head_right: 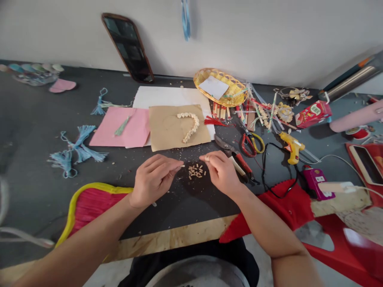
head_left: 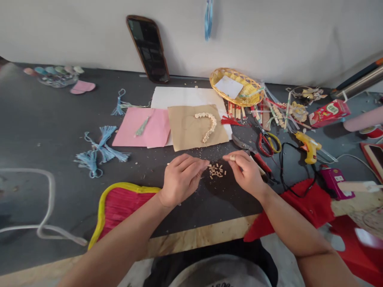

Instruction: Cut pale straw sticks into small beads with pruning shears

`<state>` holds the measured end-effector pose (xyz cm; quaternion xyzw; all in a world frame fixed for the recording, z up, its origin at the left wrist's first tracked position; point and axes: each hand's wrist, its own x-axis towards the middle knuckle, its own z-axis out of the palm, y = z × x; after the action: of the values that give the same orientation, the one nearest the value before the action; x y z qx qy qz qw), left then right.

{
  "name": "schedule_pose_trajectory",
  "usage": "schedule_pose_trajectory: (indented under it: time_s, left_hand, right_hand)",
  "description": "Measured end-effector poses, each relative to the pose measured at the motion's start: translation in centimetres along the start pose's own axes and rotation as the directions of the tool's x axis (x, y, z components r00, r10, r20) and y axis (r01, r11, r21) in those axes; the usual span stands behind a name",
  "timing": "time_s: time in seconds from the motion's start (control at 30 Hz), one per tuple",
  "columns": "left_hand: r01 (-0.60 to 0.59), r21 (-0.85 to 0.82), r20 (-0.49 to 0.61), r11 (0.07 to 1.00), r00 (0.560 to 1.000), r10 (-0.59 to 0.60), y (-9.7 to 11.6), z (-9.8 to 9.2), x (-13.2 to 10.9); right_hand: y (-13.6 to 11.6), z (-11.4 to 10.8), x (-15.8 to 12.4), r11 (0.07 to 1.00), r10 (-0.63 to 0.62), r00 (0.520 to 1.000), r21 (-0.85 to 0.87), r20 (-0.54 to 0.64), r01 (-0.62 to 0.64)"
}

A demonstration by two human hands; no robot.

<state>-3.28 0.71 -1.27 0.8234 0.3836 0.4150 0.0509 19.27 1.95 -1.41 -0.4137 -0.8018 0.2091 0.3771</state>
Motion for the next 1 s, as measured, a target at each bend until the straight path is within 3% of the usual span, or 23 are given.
schedule_pose_trajectory:
  time_s: [0.1,0.2,0.47,0.53,0.6,0.7,0.77,0.87,0.93,1.0]
  left_hand:
    - [-0.006,0.003,0.002,1.000,1.000,0.006,-0.1,-0.1,-0.1]
    - [0.002,0.017,0.010,1.000,1.000,-0.002,0.0,-0.2,-0.1]
    - [-0.010,-0.031,-0.024,0.999,1.000,0.009,0.0,-0.1,0.0]
    - [-0.020,-0.076,-0.034,0.997,0.999,0.017,0.3,-0.3,0.2]
    - [-0.013,-0.153,-0.052,0.988,0.999,0.005,0.8,-0.8,0.2]
    - [0.088,-0.368,-0.074,0.926,0.990,-0.123,2.0,-1.3,0.1]
    - [0.246,-0.558,-0.023,0.792,0.950,-0.311,2.6,-1.3,0.0]
    - [0.469,-0.796,0.210,0.382,0.807,-0.552,2.9,-0.8,0.2]
    - [0.534,-0.836,0.357,0.125,0.702,-0.616,2.8,-0.6,0.6]
    - [0.577,-0.816,0.459,-0.033,0.612,-0.644,2.6,-0.5,1.0]
  right_hand:
    - [-0.1,-0.4,0.1,0.996,0.084,0.991,0.051,-0.107,-0.078]
    - [-0.2,-0.5,-0.1,0.991,0.126,0.986,0.049,-0.108,-0.122]
    - [-0.3,-1.1,-0.3,0.994,0.108,0.982,-0.015,-0.153,-0.112]
    - [-0.3,-1.3,-0.1,0.995,0.060,0.995,-0.074,-0.080,-0.066]
    - [-0.2,-1.7,0.0,0.986,0.007,0.997,-0.167,0.073,0.005]
    - [-0.3,-2.3,0.0,0.958,0.024,0.971,-0.285,0.238,0.047]
    - [-0.5,-2.5,-0.2,0.949,0.064,0.961,-0.316,0.269,0.025]
    - [-0.7,-2.4,-0.4,0.936,0.111,0.941,-0.351,0.319,0.009]
    - [-0.7,-2.0,-0.6,0.923,0.141,0.924,-0.385,0.355,0.007]
    - [-0.6,-1.7,-0.6,0.908,0.164,0.914,-0.418,0.370,0.006]
